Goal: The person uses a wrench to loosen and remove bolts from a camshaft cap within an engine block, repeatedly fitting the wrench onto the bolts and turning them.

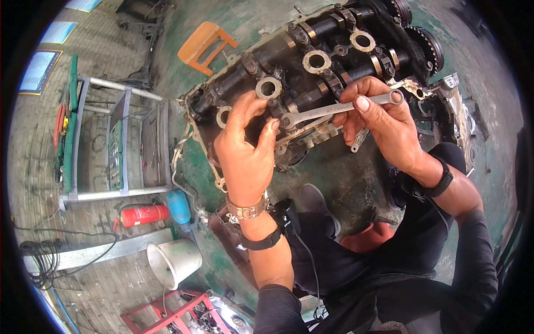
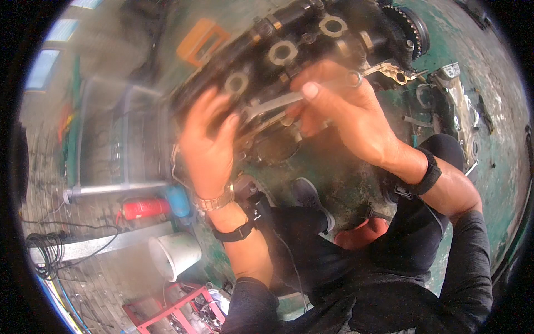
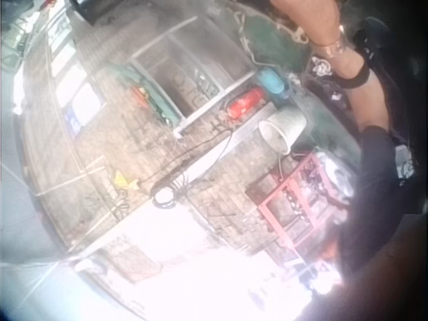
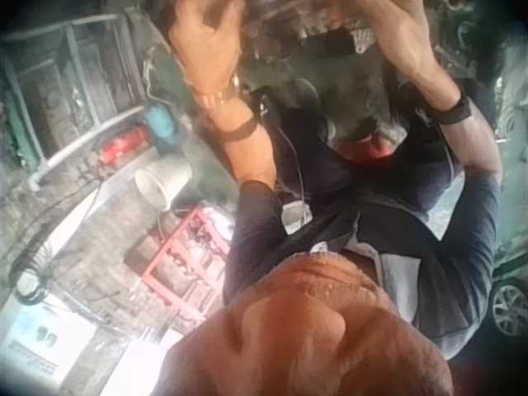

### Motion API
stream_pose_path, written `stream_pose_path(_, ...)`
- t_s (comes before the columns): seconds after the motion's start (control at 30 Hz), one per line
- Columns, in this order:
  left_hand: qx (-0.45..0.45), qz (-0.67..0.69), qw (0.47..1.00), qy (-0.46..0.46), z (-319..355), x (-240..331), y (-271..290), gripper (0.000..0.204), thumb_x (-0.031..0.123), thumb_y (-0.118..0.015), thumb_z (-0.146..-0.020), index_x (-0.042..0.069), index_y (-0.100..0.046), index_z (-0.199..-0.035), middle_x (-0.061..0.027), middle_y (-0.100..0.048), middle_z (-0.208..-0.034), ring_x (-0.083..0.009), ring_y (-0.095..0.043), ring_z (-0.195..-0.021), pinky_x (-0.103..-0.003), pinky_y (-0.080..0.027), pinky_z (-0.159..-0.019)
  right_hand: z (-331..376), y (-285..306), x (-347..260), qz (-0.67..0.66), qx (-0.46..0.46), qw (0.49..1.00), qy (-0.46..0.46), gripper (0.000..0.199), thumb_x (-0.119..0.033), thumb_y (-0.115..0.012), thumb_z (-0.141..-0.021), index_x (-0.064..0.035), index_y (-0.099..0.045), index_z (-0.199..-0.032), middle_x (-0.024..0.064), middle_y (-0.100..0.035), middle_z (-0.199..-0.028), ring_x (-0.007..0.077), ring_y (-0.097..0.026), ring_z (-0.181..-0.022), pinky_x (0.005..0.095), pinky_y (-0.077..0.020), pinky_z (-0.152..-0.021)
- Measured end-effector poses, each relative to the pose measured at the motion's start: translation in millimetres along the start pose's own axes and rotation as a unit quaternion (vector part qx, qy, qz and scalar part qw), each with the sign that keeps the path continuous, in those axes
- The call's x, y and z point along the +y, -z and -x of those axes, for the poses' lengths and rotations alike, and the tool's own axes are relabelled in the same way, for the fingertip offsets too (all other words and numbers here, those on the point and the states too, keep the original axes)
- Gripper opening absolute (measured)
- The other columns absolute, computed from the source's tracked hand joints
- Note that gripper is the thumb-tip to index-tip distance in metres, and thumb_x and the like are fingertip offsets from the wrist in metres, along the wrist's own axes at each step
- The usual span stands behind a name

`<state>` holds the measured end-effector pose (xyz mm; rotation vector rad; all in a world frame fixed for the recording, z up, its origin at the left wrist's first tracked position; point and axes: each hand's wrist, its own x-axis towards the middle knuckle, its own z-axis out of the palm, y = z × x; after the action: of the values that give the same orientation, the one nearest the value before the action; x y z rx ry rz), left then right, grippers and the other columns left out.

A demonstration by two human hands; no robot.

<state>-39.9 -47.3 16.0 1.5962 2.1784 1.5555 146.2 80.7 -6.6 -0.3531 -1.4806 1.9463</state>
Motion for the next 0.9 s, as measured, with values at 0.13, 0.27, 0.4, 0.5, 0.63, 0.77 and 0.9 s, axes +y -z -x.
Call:
stream_pose_path(0.13,-0.003,-0.022,1.0,0.003,0.5,1.8,0.0,0.048,-0.007,-0.071,-0.076,0.0,-0.057,-0.122,-0.0134,-0.07,-0.104,-0.0208,-0.068,-0.096,-0.031,-0.051,-0.084,-0.3,-2.3,3.9,0.002,-0.005,1.0,0.001,0.028,-0.024,-0.048,-0.101,0.002,-0.053,-0.111,0.0153,-0.067,-0.089,0.014,-0.062,-0.066,0.0264,-0.0525,-0.06)
stream_pose_path(0.27,-0.002,-0.02,1.0,-0.008,0.3,0.4,3.0,0.048,-0.006,-0.071,-0.076,0.0,-0.057,-0.122,-0.0135,-0.07,-0.104,-0.0205,-0.068,-0.095,-0.031,-0.051,-0.084,-0.2,-5.3,4.7,-0.015,0.004,1.0,0.0,0.025,-0.024,-0.051,-0.1,-0.0008,-0.056,-0.11,0.0119,-0.068,-0.087,0.0133,-0.063,-0.066,0.026,-0.0516,-0.061)
stream_pose_path(0.4,-0.01,-0.032,0.999,-0.017,-0.3,3.2,2.2,0.049,-0.006,-0.071,-0.076,0.0,-0.056,-0.122,-0.0142,-0.07,-0.103,-0.0207,-0.068,-0.095,-0.031,-0.051,-0.083,1.0,-2.3,9.8,-0.019,0.015,1.0,-0.014,0.023,-0.023,-0.054,-0.098,-0.0034,-0.059,-0.109,0.0084,-0.069,-0.086,0.0121,-0.063,-0.066,0.0255,-0.0509,-0.062)
stream_pose_path(0.5,-0.007,-0.022,1.0,-0.008,0.2,1.1,1.7,0.05,-0.006,-0.071,-0.076,0.0,-0.056,-0.123,-0.0147,-0.07,-0.103,-0.021,-0.068,-0.095,-0.031,-0.051,-0.083,4.5,-9.6,9.8,-0.035,0.019,0.999,-0.025,0.023,-0.022,-0.054,-0.098,-0.003,-0.058,-0.109,0.0082,-0.069,-0.085,0.0121,-0.063,-0.067,0.0254,-0.0508,-0.061)
stream_pose_path(0.63,-0.004,-0.017,1.0,0.0,1.0,2.1,2.7,0.05,-0.006,-0.071,-0.076,0.0,-0.056,-0.123,-0.015,-0.07,-0.103,-0.0211,-0.068,-0.095,-0.031,-0.052,-0.082,7.1,-9.6,11.4,-0.008,-0.006,1.0,-0.019,0.03,-0.024,-0.049,-0.101,0.0033,-0.051,-0.114,0.0165,-0.066,-0.092,0.0168,-0.064,-0.068,0.0282,-0.0531,-0.062)
stream_pose_path(0.77,-0.007,-0.019,1.0,-0.004,0.0,-2.1,0.0,0.049,-0.005,-0.071,-0.076,0.001,-0.056,-0.123,-0.0152,-0.07,-0.103,-0.0215,-0.068,-0.094,-0.031,-0.052,-0.082,20.4,-5.9,15.0,0.244,-0.11,0.947,0.179,0.036,-0.028,-0.06,-0.094,0.0043,-0.053,-0.109,0.0164,-0.067,-0.092,0.0193,-0.066,-0.072,0.0311,-0.0536,-0.065)
stream_pose_path(0.9,0.0,0.011,1.0,0.021,-0.4,0.4,-2.0,0.048,-0.004,-0.071,-0.076,0.0,-0.057,-0.122,-0.0146,-0.07,-0.103,-0.0214,-0.068,-0.094,-0.031,-0.052,-0.082,22.0,-13.4,20.8,0.362,-0.185,0.866,0.292,0.035,-0.02,-0.074,-0.082,0.002,-0.057,-0.104,0.0174,-0.067,-0.094,0.0318,-0.068,-0.077,0.0378,-0.056,-0.066)
